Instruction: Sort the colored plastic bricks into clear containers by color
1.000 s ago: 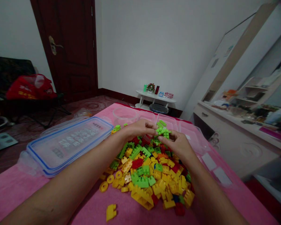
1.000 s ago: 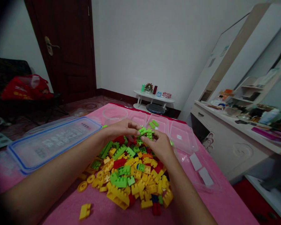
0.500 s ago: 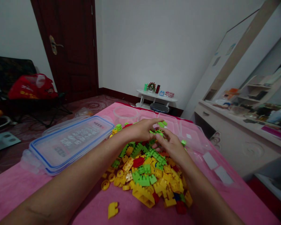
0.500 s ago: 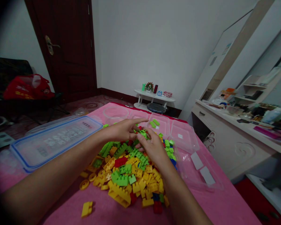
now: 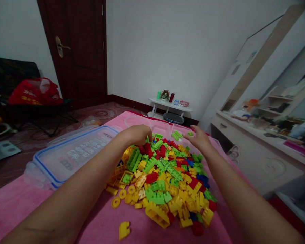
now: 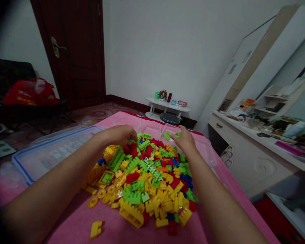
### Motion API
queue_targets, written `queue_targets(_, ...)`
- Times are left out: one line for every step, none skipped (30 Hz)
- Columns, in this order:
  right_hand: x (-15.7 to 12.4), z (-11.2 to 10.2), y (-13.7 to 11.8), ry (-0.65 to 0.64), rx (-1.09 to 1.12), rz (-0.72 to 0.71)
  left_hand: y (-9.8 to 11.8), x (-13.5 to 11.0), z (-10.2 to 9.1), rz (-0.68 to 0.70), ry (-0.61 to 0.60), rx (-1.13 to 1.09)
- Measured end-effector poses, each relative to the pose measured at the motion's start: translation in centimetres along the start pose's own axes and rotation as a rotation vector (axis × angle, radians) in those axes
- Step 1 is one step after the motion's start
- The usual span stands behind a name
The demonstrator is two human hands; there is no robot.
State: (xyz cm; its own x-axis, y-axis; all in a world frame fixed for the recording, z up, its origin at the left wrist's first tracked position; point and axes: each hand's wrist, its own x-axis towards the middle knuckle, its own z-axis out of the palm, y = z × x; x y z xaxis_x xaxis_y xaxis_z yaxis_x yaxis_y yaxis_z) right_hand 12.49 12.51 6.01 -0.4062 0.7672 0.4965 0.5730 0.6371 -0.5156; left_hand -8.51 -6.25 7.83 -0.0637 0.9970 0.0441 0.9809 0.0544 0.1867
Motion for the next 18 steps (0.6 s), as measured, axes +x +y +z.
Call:
queue_targets(-0.2,0.3,-0.2,0.007,-0.123,-0.037,0.0,-0.1,0.0,0.0,-0.045,0.016)
queue_targets(-0.7,0.6,-0.6,-0.024,-0.197,-0.066,0.1,-0.1,0.1,0.003,-0.078,0.03)
queue_targets(-1.5,1.0,-1.2,-0.094,-0.214,-0.101,0.3,-0.1,0.2,0.004,-0.099,0.041)
queue_targets(-2.5,1.5,-2.0,-0.188,-0.189,-0.16,0.5,-0.1,0.2,0.002,-0.112,0.051)
queue_targets(-3.6,1.9,-2.9,-0.301,-0.138,-0.241,0.7,-0.1,0.3,0.001,-0.12,0.06)
queue_targets(-4.6,2.3,-3.7,-0.39,-0.099,-0.323,0.9,0.0,0.3,0.004,-0.126,0.072)
queue_targets(-5.5,2.7,-4.5,-0.447,-0.086,-0.391,1.1,0.0,0.3,0.008,-0.132,0.089)
queue_targets(-6.3,2.9,-5.2,-0.475,-0.103,-0.433,1.2,0.0,0.3,0.008,-0.136,0.11)
queue_targets(-6.9,3.1,-5.7,-0.48,-0.137,-0.452,1.4,0.0,0.3,0.009,-0.139,0.132)
queue_targets(-7.3,3.2,-6.0,-0.475,-0.179,-0.453,1.5,0.0,0.3,0.013,-0.145,0.151)
queue_targets(-7.5,3.3,-6.2,-0.469,-0.217,-0.447,1.7,-0.1,0.3,0.018,-0.154,0.162)
queue_targets(-7.6,3.3,-6.3,-0.466,-0.242,-0.445,1.8,-0.2,0.3,0.021,-0.162,0.166)
queue_targets(-7.7,3.2,-6.2,-0.467,-0.254,-0.45,1.9,-0.2,0.4,0.021,-0.162,0.16)
queue_targets(-7.7,3.1,-6.1,-0.468,-0.254,-0.461,2.0,-0.3,0.5,0.018,-0.15,0.148)
queue_targets(-7.7,3.0,-6.0,-0.468,-0.249,-0.473,2.1,-0.3,0.7,0.011,-0.129,0.135)
queue_targets(-7.7,2.9,-5.9,-0.465,-0.244,-0.483,2.2,-0.3,0.8,0.003,-0.099,0.125)
queue_targets(-7.7,2.8,-5.7,-0.458,-0.241,-0.49,2.2,-0.3,0.9,0.0,-0.067,0.12)
queue_targets(-7.8,2.7,-5.6,-0.453,-0.244,-0.493,2.2,-0.3,1.0,0.006,-0.042,0.12)
